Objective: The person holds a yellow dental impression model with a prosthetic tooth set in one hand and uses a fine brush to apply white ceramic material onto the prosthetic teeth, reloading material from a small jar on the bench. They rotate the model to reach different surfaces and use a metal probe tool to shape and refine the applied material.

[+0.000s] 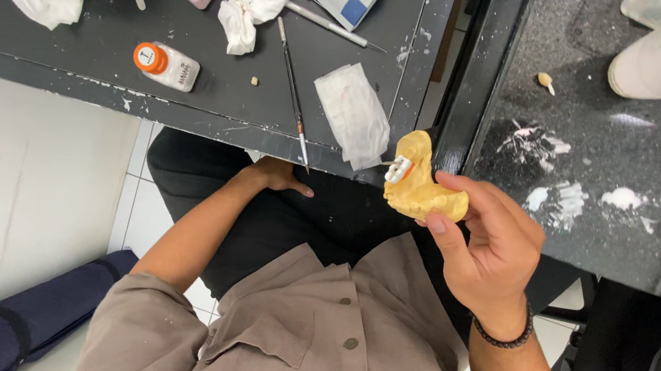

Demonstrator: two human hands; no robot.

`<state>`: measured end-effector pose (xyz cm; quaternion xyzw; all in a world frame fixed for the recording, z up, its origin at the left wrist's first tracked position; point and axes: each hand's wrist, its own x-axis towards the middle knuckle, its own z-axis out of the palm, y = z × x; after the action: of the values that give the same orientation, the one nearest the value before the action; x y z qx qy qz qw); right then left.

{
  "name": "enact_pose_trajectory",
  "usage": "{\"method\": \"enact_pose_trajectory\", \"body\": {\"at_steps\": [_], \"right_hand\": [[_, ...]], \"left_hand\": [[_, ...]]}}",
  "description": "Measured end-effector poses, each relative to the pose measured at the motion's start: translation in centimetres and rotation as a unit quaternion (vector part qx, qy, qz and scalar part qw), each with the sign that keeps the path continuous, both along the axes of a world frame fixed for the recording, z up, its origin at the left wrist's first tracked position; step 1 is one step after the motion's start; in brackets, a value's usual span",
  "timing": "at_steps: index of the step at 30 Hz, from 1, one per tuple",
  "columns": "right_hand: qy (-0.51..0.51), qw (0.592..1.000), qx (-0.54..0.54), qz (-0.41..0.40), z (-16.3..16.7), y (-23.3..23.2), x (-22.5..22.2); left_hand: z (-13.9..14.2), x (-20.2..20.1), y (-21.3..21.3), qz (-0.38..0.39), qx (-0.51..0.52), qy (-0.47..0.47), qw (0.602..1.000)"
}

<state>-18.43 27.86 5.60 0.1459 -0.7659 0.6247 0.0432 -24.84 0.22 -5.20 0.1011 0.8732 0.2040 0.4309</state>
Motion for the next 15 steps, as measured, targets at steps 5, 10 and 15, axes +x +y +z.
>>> {"method": "enact_pose_trajectory", "body": {"at_steps": [5, 10, 15], "right_hand": [[0.003, 0.999, 0.049, -0.005, -0.3, -0.1, -1.3], [-0.032, 0.999, 0.013, 0.007, -0.8, -0.6, -2.3], [-0.052, 0.998, 0.006, 0.038, -1.3, -2.1, -2.7]], "left_hand": [[-1.5, 0.8, -0.1, -0.003, -0.044, 0.159, 0.986], [-3.3, 2.7, 0.2, -0.006, 0.039, 0.136, 0.99], [-3.0, 5.8, 0.3, 0.023, 0.235, 0.109, 0.966]]}}
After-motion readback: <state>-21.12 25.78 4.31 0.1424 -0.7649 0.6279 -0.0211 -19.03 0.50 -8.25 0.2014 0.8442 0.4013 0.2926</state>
